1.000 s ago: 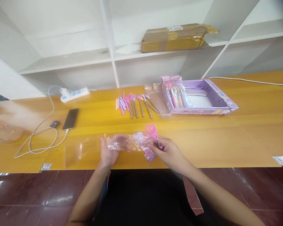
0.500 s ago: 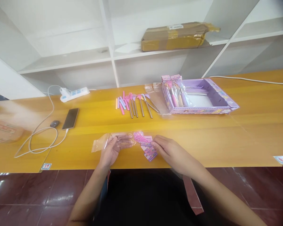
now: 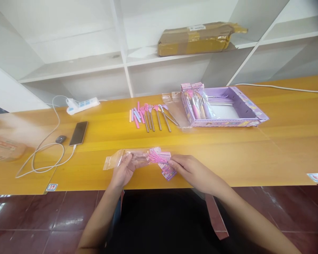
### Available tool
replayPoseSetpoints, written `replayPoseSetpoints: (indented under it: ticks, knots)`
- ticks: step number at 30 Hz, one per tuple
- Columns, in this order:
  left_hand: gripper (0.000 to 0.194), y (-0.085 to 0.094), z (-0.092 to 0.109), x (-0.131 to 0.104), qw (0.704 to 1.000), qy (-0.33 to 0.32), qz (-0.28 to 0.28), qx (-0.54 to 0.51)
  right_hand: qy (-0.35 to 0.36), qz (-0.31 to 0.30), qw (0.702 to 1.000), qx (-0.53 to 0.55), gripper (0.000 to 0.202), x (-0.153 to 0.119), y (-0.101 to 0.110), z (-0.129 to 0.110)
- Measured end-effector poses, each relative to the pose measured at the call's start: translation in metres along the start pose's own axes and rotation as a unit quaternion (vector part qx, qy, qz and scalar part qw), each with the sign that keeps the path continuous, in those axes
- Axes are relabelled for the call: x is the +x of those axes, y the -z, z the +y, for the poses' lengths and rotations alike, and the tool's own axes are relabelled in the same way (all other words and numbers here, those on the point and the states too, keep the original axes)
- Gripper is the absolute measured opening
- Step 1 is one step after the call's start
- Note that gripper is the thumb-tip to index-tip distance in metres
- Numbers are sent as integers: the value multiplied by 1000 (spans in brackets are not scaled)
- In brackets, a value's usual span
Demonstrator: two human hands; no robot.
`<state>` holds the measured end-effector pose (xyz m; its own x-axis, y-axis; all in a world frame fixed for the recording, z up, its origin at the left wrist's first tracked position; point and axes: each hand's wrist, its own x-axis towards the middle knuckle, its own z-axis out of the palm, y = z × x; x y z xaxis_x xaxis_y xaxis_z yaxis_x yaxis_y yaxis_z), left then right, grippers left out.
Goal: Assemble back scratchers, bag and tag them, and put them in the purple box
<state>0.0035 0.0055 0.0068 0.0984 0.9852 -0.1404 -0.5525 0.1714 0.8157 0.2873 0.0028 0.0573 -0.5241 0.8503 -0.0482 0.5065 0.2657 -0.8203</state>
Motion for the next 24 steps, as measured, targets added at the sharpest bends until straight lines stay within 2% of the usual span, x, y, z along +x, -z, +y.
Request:
replayPoseSetpoints:
  ticks: [6,12,15,17,19,24]
  knots:
    - [34,-3,2,-4,997,14,-46,68,4,-20,1000,6,48,1,-3,-1]
    - [35,8,-4,-5,983,30,-107,145,-20,-22,999,42,30,2,-11,-5]
    - [36,9,-4,-5,964,57,-157,205,-25,-23,999,33,37,3,-18,-7]
    - [37,7,-3,-5,959,57,-169,219,-20,-15,999,32,40,4,-22,-9]
    - [36,5,-2,-4,967,35,-143,208,-15,-8,999,32,39,5,-23,-12]
    - [36,3,-3,-1,991,-27,-4,133,-30,-19,999,22,26,2,-13,-14]
